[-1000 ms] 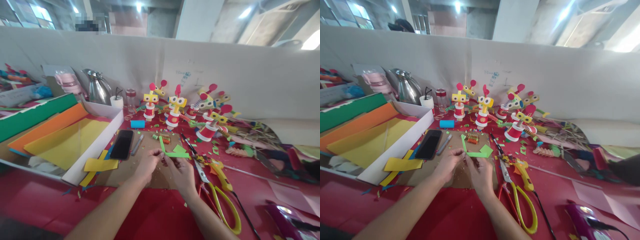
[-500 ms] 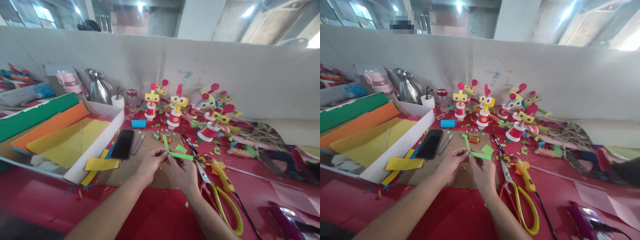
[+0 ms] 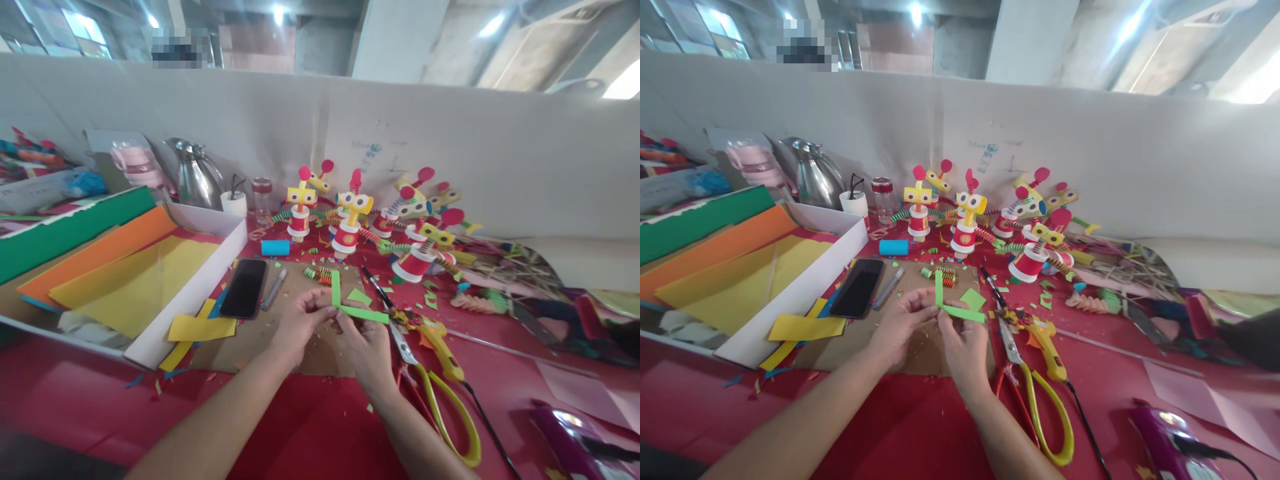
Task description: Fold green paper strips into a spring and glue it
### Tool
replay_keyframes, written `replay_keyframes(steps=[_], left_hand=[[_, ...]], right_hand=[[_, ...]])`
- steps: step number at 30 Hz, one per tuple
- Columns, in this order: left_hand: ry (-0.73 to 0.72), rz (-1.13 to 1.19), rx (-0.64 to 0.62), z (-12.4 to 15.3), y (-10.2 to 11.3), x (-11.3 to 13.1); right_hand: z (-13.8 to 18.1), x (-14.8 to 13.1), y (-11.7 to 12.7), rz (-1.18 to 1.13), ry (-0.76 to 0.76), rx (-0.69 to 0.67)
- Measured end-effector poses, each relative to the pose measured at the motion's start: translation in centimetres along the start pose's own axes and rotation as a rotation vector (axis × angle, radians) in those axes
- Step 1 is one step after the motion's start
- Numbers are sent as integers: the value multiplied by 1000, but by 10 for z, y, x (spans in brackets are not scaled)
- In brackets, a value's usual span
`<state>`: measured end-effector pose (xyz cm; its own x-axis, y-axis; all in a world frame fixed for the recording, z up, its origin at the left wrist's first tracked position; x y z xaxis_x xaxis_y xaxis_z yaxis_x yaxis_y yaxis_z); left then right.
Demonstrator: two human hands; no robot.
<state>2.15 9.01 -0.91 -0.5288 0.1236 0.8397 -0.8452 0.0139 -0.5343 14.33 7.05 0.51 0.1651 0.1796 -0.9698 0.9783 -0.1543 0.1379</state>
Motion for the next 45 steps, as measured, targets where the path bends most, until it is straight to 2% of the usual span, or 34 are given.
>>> replay_keyframes(steps=[2, 4, 7, 9, 15, 21, 24, 26, 29, 32, 34, 36, 38, 42, 45], left_hand=[[-19, -22, 74, 1, 5, 3], [29, -56, 103, 2, 6, 1], [150, -73, -65, 5, -3, -7], [173, -36, -142, 5, -8, -10], [211, 129, -34, 1, -3, -14], [271, 190, 65, -1, 6, -14], [297, 210, 82, -3, 10, -12], [277, 230, 73, -5, 11, -9], [162, 291, 91, -9, 14, 3], [-15, 357, 231, -11, 25, 16], [30, 323, 298, -11, 30, 15], [224, 275, 258, -9, 26, 5], [365, 253, 152, -6, 18, -3], [300, 157, 27, -6, 10, -1], [246, 107, 88, -8, 14, 3]], right_hand=[[-2, 2, 5, -24, -10, 69], [-3, 4, 7, -63, -30, 92], [-4, 6, 3, -115, -45, 23], [-3, 5, 0, -119, -44, 4], [3, 4, -6, -83, -44, -14], [5, 7, -7, 56, 76, 20], [6, 9, -10, 189, 168, -50], [8, 8, -12, 299, 248, -97], [8, 2, -8, 408, 324, -64], [6, -2, -3, 420, 338, -29], [3, -2, -1, 486, 341, -49], [1, -1, -1, 580, 359, -75], [1, 0, 0, 621, 389, -91], [5, -3, 2, 591, 430, -109], [6, -7, 5, 566, 399, -64]])
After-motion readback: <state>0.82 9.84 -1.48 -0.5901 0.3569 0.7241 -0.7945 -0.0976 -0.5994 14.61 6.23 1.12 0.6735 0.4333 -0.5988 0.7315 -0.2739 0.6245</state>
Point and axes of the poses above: each hand's wrist, its own z-axis away from the middle knuckle, its own y-axis out of the back of the hand, x = y × z, the point moved 5 cm from there along -z, towards the middle knuckle, and after that the axes turned 6 degrees about z, right-handed, at the moved point
